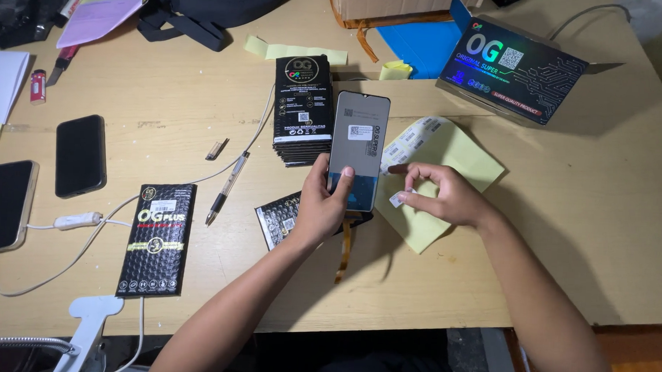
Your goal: Unpacking smartphone screens from a box, inspecting them for quality, and applying labels or markings.
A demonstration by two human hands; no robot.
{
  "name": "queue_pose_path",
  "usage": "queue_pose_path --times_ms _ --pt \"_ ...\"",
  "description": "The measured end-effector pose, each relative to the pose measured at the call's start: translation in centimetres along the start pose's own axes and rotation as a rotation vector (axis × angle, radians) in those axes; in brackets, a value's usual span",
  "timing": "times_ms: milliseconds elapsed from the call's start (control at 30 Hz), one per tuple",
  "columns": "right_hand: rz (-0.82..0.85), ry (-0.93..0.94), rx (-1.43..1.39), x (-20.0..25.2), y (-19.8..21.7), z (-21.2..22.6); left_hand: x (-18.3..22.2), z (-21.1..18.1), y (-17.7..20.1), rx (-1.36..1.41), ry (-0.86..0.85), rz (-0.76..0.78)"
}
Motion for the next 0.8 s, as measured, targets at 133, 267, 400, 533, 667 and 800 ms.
queue_pose_path --times_ms 133,267,400,533,667,800 --pt "-0.244 0.211 -0.197 -0.8 -0.3 -0.5 0.1 0.0 -0.3 0.06 -0.042 0.06" --pt "-0.356 0.185 -0.403 -0.4 -1.3 -0.1 0.6 0.3 -1.1 0.047 -0.096 0.094" --pt "-0.416 0.177 -0.358 0.0 -2.4 1.5 2.1 1.2 -2.0 -0.01 -0.116 0.145" --pt "-0.448 0.188 -0.293 0.8 -2.5 3.1 2.6 1.6 -2.4 -0.088 -0.134 0.148" --pt "-0.479 0.19 -0.211 1.1 -2.2 3.2 2.4 2.3 -2.5 -0.184 -0.158 0.152" --pt "-0.526 0.151 -0.185 1.3 -2.4 4.0 2.5 2.6 -2.9 -0.2 -0.163 0.162"
Point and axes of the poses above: each hand's wrist, its own x-axis away from the middle knuckle, its own y-axis out of the back of the hand, z = x × y, the point moved 1 cm from there along -x, towards the middle knuckle, and after that the axes turned 5 degrees about -z, right-handed, at the moved point
